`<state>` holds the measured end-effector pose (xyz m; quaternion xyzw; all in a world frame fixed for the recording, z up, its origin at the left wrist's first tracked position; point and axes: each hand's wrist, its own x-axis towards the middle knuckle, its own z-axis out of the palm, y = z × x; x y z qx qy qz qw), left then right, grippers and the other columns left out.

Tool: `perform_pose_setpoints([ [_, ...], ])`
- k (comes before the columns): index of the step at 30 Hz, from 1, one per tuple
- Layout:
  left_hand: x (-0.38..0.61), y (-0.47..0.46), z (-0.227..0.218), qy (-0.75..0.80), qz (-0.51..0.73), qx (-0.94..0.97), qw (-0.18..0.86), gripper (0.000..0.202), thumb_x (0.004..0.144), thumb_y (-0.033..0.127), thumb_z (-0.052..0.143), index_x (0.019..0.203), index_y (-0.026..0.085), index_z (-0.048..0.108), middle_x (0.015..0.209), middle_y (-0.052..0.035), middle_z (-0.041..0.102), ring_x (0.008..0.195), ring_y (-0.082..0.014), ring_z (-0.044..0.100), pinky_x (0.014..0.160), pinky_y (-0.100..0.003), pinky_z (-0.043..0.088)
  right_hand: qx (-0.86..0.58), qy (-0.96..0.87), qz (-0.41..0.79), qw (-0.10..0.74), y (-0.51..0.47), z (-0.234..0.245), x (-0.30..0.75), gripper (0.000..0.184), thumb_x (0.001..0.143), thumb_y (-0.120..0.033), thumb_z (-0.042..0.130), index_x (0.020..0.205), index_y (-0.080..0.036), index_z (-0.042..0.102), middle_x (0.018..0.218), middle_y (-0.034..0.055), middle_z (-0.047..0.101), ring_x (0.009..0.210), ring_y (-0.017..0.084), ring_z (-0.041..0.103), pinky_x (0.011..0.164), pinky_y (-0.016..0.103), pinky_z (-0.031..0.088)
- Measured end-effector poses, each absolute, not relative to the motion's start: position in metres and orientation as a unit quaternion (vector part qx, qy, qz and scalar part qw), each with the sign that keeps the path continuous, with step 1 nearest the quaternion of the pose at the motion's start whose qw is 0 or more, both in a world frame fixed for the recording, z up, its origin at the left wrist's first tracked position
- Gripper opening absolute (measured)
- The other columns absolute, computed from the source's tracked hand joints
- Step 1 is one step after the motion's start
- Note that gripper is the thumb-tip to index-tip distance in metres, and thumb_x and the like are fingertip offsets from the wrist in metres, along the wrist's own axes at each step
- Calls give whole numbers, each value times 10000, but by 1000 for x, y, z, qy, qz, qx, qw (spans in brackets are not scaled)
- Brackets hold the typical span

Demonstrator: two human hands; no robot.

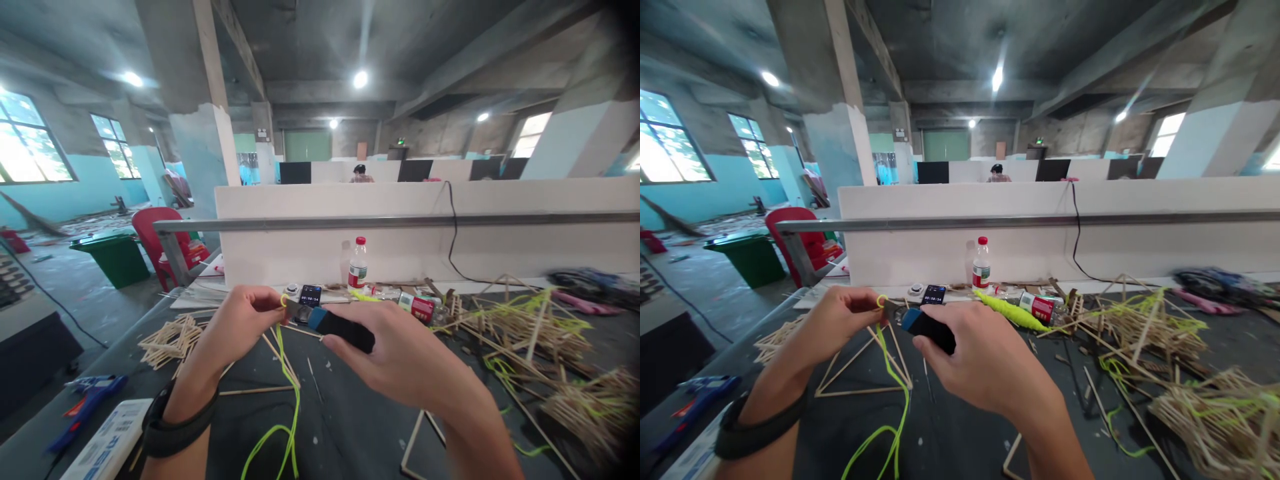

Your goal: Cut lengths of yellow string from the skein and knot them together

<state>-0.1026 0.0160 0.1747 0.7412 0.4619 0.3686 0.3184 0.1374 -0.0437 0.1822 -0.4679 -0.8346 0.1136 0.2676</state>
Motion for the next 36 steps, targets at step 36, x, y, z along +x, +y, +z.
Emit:
perform_pose_setpoints([
  [36, -73, 26, 154, 528, 488, 687, 103, 243, 845, 444, 667, 815, 231, 778, 808, -28, 779, 768, -215, 720, 699, -288, 502, -547, -761, -73, 341, -14, 162, 119, 290, 961, -430, 532, 1204, -309, 633, 1041, 38, 748, 836, 247, 679, 584, 322, 413],
])
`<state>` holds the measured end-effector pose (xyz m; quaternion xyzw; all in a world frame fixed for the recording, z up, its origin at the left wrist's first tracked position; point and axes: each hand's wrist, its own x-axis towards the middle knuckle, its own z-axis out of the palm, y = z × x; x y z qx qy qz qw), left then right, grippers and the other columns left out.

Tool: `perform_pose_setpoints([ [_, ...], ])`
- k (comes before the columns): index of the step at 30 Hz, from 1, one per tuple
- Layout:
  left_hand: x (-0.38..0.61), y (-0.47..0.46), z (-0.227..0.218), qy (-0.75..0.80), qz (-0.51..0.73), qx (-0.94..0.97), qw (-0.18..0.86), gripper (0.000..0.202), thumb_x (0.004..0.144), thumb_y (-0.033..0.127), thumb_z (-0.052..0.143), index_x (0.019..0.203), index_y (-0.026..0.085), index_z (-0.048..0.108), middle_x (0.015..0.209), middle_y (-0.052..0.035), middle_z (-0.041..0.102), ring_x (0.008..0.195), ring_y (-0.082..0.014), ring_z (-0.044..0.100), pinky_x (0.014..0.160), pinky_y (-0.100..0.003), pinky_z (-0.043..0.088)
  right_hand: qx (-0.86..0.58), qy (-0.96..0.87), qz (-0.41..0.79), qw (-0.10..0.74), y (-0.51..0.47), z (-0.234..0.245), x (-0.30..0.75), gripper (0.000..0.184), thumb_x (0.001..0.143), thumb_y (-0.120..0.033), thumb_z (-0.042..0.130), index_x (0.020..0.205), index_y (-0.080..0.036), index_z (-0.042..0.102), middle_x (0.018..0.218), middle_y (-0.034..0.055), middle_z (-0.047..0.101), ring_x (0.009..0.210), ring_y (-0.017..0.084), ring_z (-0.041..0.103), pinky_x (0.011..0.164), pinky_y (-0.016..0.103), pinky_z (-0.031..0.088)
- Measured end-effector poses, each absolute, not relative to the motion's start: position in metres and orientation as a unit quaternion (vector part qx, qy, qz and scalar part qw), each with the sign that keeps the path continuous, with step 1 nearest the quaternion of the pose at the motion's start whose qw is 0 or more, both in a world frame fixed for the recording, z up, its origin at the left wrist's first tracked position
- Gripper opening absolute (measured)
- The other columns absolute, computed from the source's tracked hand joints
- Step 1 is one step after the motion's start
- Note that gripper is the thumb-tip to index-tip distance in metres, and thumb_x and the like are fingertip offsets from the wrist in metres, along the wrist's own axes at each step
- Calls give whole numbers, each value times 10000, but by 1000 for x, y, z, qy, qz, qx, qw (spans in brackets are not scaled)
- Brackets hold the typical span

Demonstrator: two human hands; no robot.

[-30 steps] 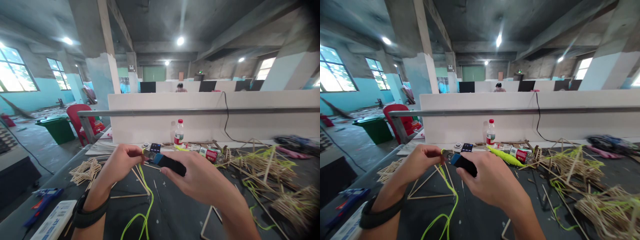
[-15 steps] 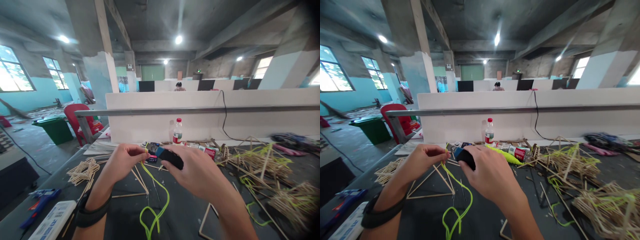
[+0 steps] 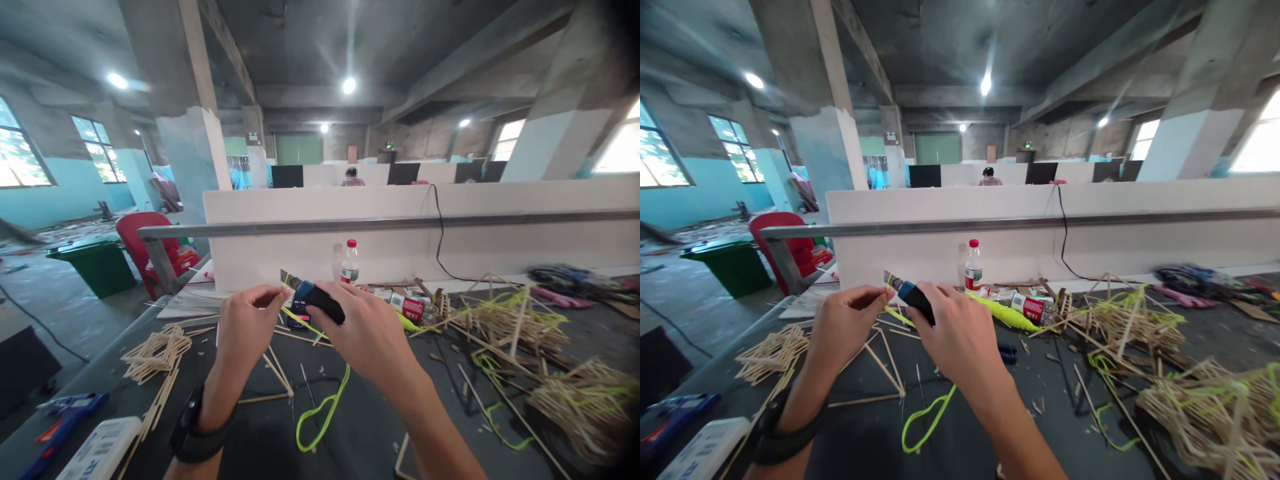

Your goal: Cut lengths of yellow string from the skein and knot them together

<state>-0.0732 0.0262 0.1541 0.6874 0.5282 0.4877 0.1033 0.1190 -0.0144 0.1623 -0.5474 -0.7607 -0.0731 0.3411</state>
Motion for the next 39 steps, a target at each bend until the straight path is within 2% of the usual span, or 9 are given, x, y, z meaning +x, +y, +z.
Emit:
perform_pose_setpoints([
  [6, -68, 32, 149, 530, 486, 690, 82, 262, 870, 421, 617, 803, 199, 739, 776, -41, 761, 727, -194, 692, 693, -275, 469, -550, -760, -76, 339, -16, 163, 120, 307, 948, -424, 543, 1209, -300, 649, 1049, 53, 747, 846, 259, 682, 590, 330, 414],
  [12, -69, 36, 143, 549, 405, 730, 48, 424, 905, 438, 526, 590, 186, 655, 554, -51, 646, 543, -161, 547, 571, -277, 339, -555, -739, -89, 371, -16, 167, 129, 336, 965, -431, 517, 1240, -285, 643, 1061, 63, 747, 833, 255, 690, 645, 345, 464],
  [19, -73, 39, 142, 531, 337, 777, 24, 535, 918, 535, 505, 505, 195, 505, 475, 16, 467, 511, -126, 386, 554, -283, 274, -567, -728, -85, 376, -16, 172, 148, 360, 947, -433, 544, 1252, -288, 668, 1080, 67, 758, 816, 262, 702, 612, 340, 491],
  [24, -84, 35, 147, 528, 303, 789, 84, 477, 853, 596, 591, 584, 203, 564, 510, 32, 498, 529, -130, 454, 538, -270, 317, -578, -731, -59, 358, -20, 174, 152, 384, 934, -451, 569, 1289, -331, 652, 1089, 44, 761, 842, 284, 701, 595, 352, 485],
  [27, -89, 34, 151, 496, 331, 789, 149, 350, 842, 562, 636, 820, 214, 657, 688, 4, 635, 655, -162, 587, 622, -279, 438, -563, -743, -30, 361, -24, 175, 153, 380, 933, -470, 571, 1269, -321, 668, 1082, 49, 761, 846, 276, 698, 595, 350, 480],
  [29, -89, 33, 150, 451, 362, 788, 211, 383, 834, 521, 675, 1086, 235, 646, 991, -52, 699, 925, -214, 652, 817, -337, 507, -547, -751, -1, 371, -26, 176, 153, 380, 930, -488, 576, 1260, -325, 671, 1070, 45, 760, 864, 265, 691, 622, 348, 486],
  [33, -78, 30, 141, 311, 398, 782, 365, 647, 850, 439, 700, 1427, 295, 445, 1483, -109, 476, 1400, -297, 412, 1140, -476, 353, -516, -756, 87, 394, -31, 180, 150, 405, 923, -519, 593, 1273, -325, 653, 1035, 48, 749, 878, 242, 665, 631, 317, 484],
  [36, -61, 23, 138, 189, 435, 754, 454, 603, 895, 430, 652, 1446, 300, 444, 1537, -93, 422, 1439, -285, 359, 1200, -462, 274, -479, -768, 156, 397, -35, 184, 148, 385, 948, -508, 564, 1264, -303, 646, 933, 42, 730, 726, 186, 624, 537, 275, 430],
  [39, -43, 14, 141, 146, 473, 714, 495, 432, 950, 395, 585, 1370, 305, 544, 1433, -82, 547, 1334, -245, 494, 1135, -401, 384, -441, -779, 217, 390, -38, 186, 148, 368, 970, -492, 538, 1243, -271, 649, 802, 19, 676, 597, 137, 535, 476, 259, 365],
])
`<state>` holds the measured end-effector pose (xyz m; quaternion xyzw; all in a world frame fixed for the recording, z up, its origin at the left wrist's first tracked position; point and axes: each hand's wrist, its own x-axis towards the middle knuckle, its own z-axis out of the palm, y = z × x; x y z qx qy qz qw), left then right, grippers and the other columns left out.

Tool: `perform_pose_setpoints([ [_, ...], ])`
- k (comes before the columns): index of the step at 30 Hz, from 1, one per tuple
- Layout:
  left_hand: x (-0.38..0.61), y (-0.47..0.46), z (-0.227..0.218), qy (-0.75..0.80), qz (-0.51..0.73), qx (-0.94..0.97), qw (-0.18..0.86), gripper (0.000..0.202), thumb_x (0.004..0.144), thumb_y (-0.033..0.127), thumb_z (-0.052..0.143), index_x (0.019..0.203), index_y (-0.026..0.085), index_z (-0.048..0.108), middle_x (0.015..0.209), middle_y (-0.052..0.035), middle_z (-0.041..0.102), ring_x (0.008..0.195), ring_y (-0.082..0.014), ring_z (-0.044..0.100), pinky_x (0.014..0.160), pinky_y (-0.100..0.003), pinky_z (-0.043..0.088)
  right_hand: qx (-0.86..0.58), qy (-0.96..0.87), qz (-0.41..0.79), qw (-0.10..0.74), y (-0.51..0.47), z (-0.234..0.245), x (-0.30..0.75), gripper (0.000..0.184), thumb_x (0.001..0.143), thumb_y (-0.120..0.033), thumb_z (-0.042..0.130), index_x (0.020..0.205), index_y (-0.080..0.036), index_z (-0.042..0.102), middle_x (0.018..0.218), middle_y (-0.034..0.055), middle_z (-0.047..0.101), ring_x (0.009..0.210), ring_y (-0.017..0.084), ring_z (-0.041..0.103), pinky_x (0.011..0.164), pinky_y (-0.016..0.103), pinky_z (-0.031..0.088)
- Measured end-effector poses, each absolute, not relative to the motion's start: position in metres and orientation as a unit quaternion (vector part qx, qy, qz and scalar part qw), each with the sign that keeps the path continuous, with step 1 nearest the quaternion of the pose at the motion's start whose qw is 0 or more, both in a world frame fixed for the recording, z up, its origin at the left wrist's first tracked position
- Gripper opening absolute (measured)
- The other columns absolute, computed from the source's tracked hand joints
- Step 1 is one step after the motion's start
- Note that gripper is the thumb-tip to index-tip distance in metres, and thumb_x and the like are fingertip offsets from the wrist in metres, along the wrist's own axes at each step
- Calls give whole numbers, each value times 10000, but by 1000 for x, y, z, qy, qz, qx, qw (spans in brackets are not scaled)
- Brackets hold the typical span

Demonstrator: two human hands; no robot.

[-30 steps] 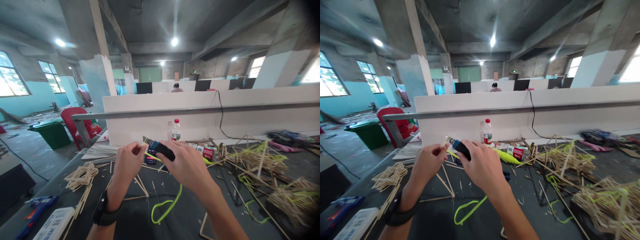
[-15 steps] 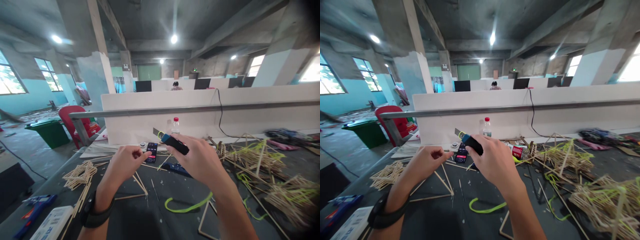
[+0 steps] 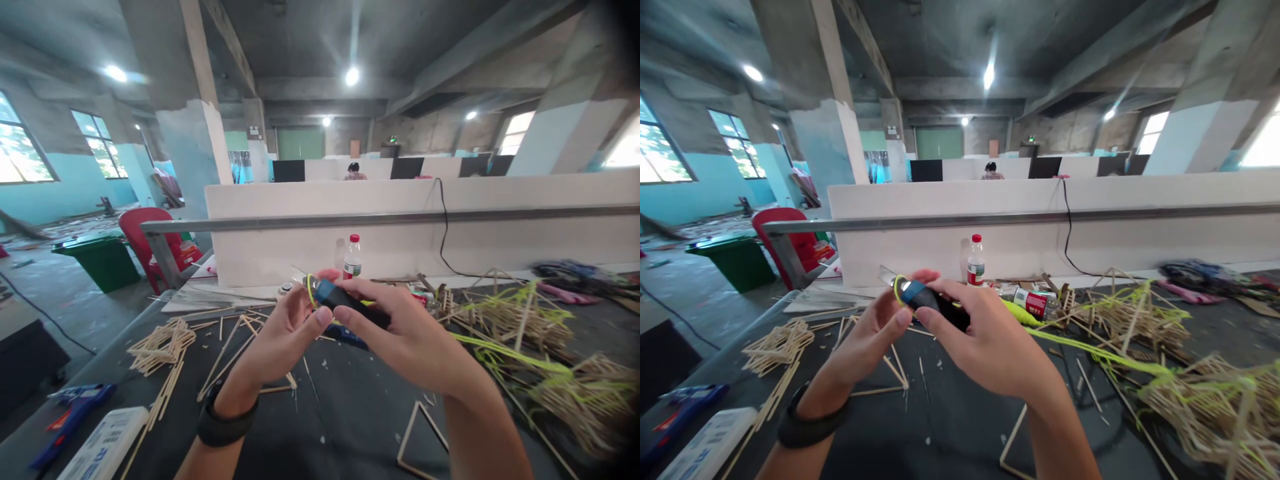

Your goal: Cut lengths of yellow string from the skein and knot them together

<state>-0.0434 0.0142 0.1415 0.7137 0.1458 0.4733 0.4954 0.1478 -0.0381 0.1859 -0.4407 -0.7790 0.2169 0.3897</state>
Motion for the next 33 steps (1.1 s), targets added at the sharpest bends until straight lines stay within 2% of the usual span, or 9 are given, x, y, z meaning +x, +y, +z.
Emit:
perform_pose_setpoints([
  [6, -28, 8, 145, 174, 536, 668, 487, 269, 948, 361, 605, 1180, 254, 687, 1048, -57, 717, 973, -168, 654, 929, -301, 507, -434, -756, 247, 424, -40, 185, 148, 324, 962, -489, 558, 1127, -229, 658, 747, 8, 607, 627, 134, 508, 498, 254, 367],
  [9, -26, 9, 145, 207, 534, 651, 499, 224, 931, 374, 630, 1061, 210, 711, 730, -3, 650, 677, -108, 603, 679, -232, 513, -445, -751, 238, 425, -38, 183, 149, 288, 962, -488, 558, 1036, -224, 648, 795, 27, 638, 640, 142, 526, 511, 264, 377],
  [12, -26, 11, 146, 237, 525, 630, 522, 231, 910, 404, 652, 961, 182, 691, 612, 30, 560, 525, -79, 497, 511, -203, 431, -455, -751, 214, 429, -34, 182, 149, 262, 951, -475, 583, 1032, -232, 636, 799, 24, 646, 644, 145, 534, 520, 268, 382],
  [16, -31, 13, 147, 234, 528, 618, 533, 242, 878, 410, 695, 853, 175, 643, 610, 38, 523, 535, -61, 456, 513, -182, 382, -426, -753, 240, 440, -30, 183, 149, 256, 944, -459, 603, 1067, -236, 634, 760, -3, 601, 588, 116, 484, 483, 251, 355],
  [20, -37, 15, 145, 181, 516, 624, 559, 259, 904, 435, 656, 868, 183, 610, 634, 34, 508, 586, -71, 452, 571, -189, 394, -339, -724, 404, 444, -28, 180, 147, 278, 956, -474, 581, 1048, -213, 613, 773, -11, 584, 539, 84, 471, 444, 218, 361],
  [24, -40, 13, 147, 158, 517, 591, 598, 217, 915, 410, 649, 912, 205, 577, 611, 69, 388, 513, -51, 316, 479, -173, 278, -257, -679, 534, 434, -28, 175, 143, 286, 1004, -485, 482, 1065, -222, 575, 765, -22, 584, 452, 62, 471, 422, 212, 367],
  [27, -42, 12, 150, 174, 528, 585, 591, 182, 921, 396, 643, 982, 233, 588, 636, 72, 412, 482, -44, 268, 452, -181, 237, -248, -670, 555, 426, -30, 173, 140, 316, 1018, -492, 440, 1069, -214, 581, 808, 2, 604, 457, 63, 493, 437, 223, 375],
  [29, -45, 12, 151, 188, 528, 603, 568, 170, 929, 391, 631, 936, 221, 620, 650, 57, 448, 491, -49, 284, 460, -188, 253, -252, -671, 553, 425, -30, 172, 141, 335, 1014, -502, 440, 1098, -212, 587, 820, 15, 613, 466, 72, 510, 439, 228, 385],
  [33, -54, 15, 152, 215, 570, 612, 504, 236, 949, 391, 599, 838, 193, 663, 679, 17, 482, 606, -83, 417, 573, -191, 378, -290, -683, 516, 428, -24, 170, 154, 343, 968, -492, 545, 1173, -221, 589, 767, 3, 610, 455, 73, 489, 411, 213, 385],
])
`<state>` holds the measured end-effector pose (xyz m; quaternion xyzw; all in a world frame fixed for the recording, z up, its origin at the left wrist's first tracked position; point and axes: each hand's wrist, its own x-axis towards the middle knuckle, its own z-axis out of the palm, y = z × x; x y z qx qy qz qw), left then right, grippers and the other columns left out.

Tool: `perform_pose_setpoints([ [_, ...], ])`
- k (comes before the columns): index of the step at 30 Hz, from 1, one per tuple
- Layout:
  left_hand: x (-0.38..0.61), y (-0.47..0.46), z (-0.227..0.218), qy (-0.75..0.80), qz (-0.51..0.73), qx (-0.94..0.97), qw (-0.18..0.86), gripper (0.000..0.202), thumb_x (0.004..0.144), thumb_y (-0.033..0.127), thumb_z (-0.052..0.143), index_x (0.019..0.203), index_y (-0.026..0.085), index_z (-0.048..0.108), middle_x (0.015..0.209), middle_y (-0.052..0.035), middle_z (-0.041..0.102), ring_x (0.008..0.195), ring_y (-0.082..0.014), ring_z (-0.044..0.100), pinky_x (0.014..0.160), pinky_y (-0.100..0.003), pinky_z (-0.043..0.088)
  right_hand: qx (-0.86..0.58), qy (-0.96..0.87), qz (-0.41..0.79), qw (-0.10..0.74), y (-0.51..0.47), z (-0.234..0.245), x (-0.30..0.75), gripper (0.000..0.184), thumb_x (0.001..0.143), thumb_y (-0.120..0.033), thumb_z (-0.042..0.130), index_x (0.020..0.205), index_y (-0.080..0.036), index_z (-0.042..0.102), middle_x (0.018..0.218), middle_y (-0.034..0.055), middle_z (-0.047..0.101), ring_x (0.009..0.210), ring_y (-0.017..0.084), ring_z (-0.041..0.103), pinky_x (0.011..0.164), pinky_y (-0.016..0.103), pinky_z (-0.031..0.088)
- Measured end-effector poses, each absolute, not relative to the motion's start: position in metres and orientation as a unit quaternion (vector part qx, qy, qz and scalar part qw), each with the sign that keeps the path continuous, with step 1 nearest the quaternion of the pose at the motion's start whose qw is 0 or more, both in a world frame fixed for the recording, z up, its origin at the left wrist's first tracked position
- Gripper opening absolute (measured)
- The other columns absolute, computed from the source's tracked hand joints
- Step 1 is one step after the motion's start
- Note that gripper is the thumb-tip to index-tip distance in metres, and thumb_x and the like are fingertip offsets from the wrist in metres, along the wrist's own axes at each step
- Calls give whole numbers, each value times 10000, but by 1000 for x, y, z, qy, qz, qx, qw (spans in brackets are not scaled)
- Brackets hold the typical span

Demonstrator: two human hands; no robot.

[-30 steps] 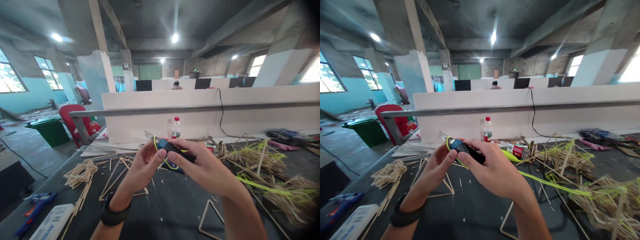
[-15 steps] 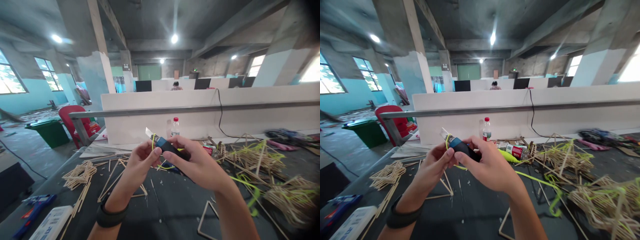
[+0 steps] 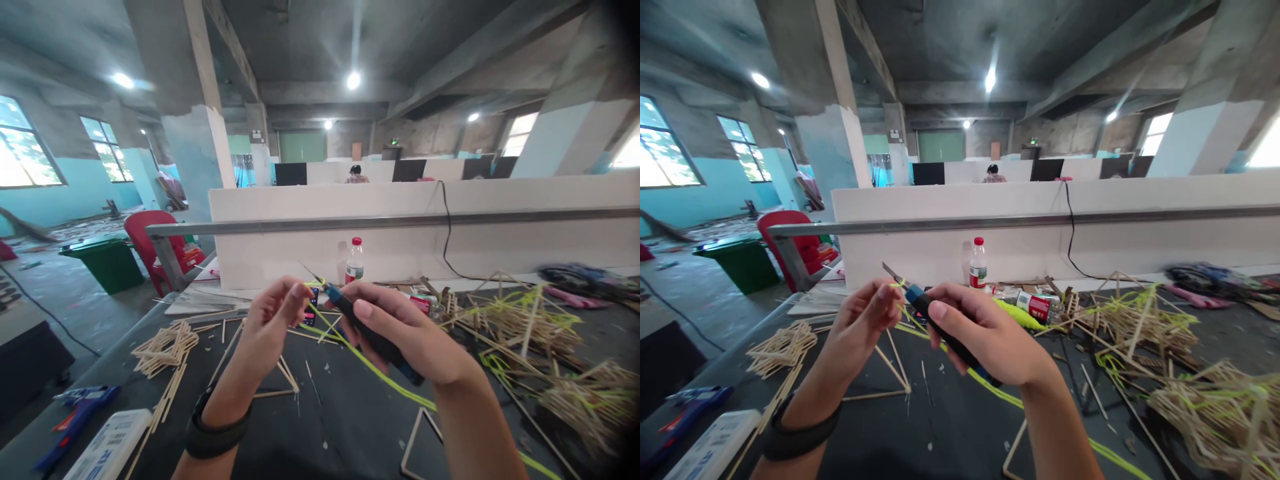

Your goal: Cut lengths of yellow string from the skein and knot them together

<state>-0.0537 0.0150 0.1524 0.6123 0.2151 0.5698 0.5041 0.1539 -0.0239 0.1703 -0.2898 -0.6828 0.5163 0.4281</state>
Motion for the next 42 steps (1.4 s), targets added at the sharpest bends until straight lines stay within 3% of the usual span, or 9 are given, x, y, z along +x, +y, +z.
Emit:
perform_pose_setpoints([
  [5, -74, 17, 167, 134, 660, 533, 512, 201, 929, 348, 632, 807, 190, 655, 783, -12, 575, 809, -130, 585, 809, -239, 505, -445, -709, 340, 429, -11, 171, 185, 399, 874, -502, 672, 1161, -226, 644, 909, 61, 665, 646, 140, 592, 501, 238, 470],
  [10, -110, 7, 186, 87, 668, 454, 583, 110, 940, 219, 596, 834, 187, 601, 536, 81, 304, 447, -62, 334, 538, -166, 483, -538, -769, 209, 276, 17, 152, 209, 474, 815, -593, 667, 1123, -236, 724, 1096, 132, 700, 918, 277, 670, 712, 376, 539],
  [15, -131, -3, 194, 86, 641, 426, 632, 122, 964, 186, 504, 849, 197, 543, 588, 73, 251, 438, -80, 190, 336, -188, 227, -593, -709, 381, 26, 66, 96, 189, 445, 638, -511, 811, 994, -249, 753, 881, 57, 735, 705, 213, 680, 619, 325, 542],
  [20, -115, -8, 195, 128, 613, 435, 647, 132, 972, 203, 505, 844, 194, 537, 610, 77, 205, 454, -69, 169, 354, -173, 175, -582, -670, 459, -45, 89, 59, 161, 234, 645, -384, 799, 762, -189, 742, 611, 28, 693, 620, 207, 699, 575, 284, 547],
  [23, -95, -4, 188, 173, 582, 454, 652, 135, 951, 287, 581, 858, 196, 546, 630, 78, 203, 470, -57, 195, 385, -147, 196, -596, -687, 417, 9, 82, 74, 159, 321, 791, -475, 689, 714, -165, 719, 702, 80, 722, 696, 215, 708, 620, 294, 535],
  [26, -77, 4, 177, 226, 531, 514, 635, 231, 941, 385, 601, 841, 186, 540, 633, 72, 255, 495, -53, 237, 415, -150, 201, -564, -724, 356, 175, 60, 111, 159, 472, 979, -553, 411, 942, -194, 716, 997, 82, 734, 867, 166, 686, 740, 272, 505],
  [30, -59, 12, 161, 275, 443, 582, 624, 310, 952, 478, 557, 852, 185, 535, 630, 66, 316, 512, -58, 260, 449, -175, 192, -371, -741, 381, 411, 22, 153, 145, 465, 939, -563, 547, 1231, -215, 650, 1030, 77, 707, 768, 159, 655, 608, 270, 464],
  [36, -51, 14, 153, 313, 427, 685, 501, 371, 966, 479, 510, 741, 186, 539, 620, 35, 403, 545, -97, 318, 494, -236, 241, -371, -711, 346, 488, 10, 158, 129, 335, 932, -498, 601, 854, -185, 690, 636, -8, 584, 579, 111, 508, 544, 263, 383],
  [42, -51, 11, 156, 335, 391, 732, 445, 384, 950, 476, 528, 712, 189, 621, 626, 4, 496, 561, -116, 396, 502, -238, 296, -374, -689, 384, 488, 15, 158, 143, 351, 910, -484, 640, 716, -193, 609, 555, -40, 535, 487, 78, 390, 480, 249, 304],
])
